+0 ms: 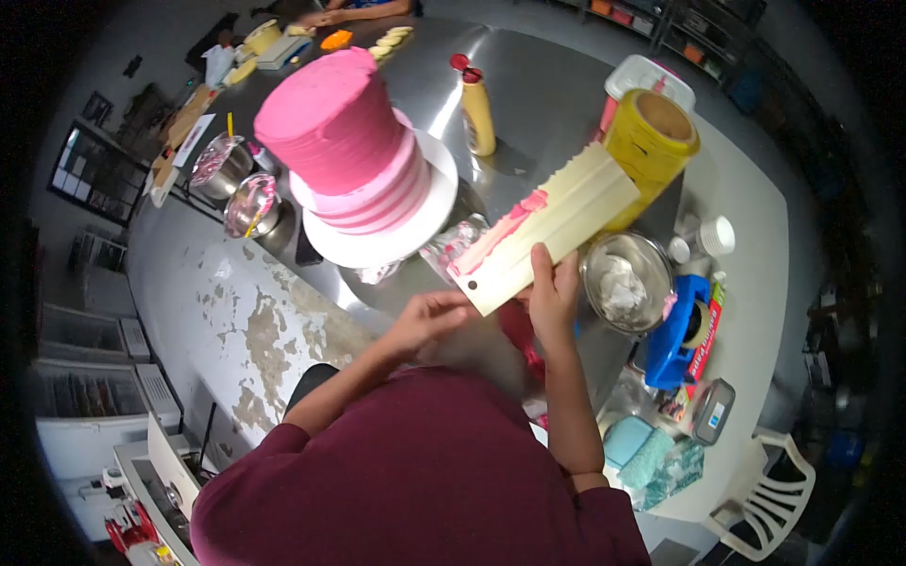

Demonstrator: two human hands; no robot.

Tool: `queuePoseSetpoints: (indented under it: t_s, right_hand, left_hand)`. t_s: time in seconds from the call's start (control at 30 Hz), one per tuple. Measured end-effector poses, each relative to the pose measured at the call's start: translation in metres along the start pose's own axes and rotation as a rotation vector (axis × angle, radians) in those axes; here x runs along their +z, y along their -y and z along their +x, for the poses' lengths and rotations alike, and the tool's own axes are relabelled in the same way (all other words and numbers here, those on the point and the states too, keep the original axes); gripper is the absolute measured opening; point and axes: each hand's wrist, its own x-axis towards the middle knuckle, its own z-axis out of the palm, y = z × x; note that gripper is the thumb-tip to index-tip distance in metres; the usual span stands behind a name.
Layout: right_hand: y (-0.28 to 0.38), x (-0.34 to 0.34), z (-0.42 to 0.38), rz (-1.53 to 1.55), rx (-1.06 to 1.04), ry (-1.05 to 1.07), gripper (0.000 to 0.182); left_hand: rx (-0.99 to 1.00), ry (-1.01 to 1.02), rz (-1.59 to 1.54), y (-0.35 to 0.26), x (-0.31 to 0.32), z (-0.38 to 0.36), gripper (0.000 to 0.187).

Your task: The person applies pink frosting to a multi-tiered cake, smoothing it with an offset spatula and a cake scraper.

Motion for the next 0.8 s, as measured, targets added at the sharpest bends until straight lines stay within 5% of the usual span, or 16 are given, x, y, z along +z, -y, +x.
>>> queuePoseSetpoints:
  t_s: [0.3,0.5,0.8]
  right_hand:
    - [0.015,0.041,-0.026,-0.028,0.004,0.155,0.035]
    - [0.014,0.064,0.011,-0.154,-0.190,0.126,0.024]
    - [0.018,0.094,0.018,-0.115,-0.153,0.048,0.023]
  left_hand:
    - [0.266,-0.078,-0.004,-0.014,0.003,-0.007,0.023]
    - [0.263,-0.091,0.205,-0.003,-0.035,-0.014,0.024]
    - [0.049,-0.072,0.224,-0.017,-0.113,-0.045,0.017]
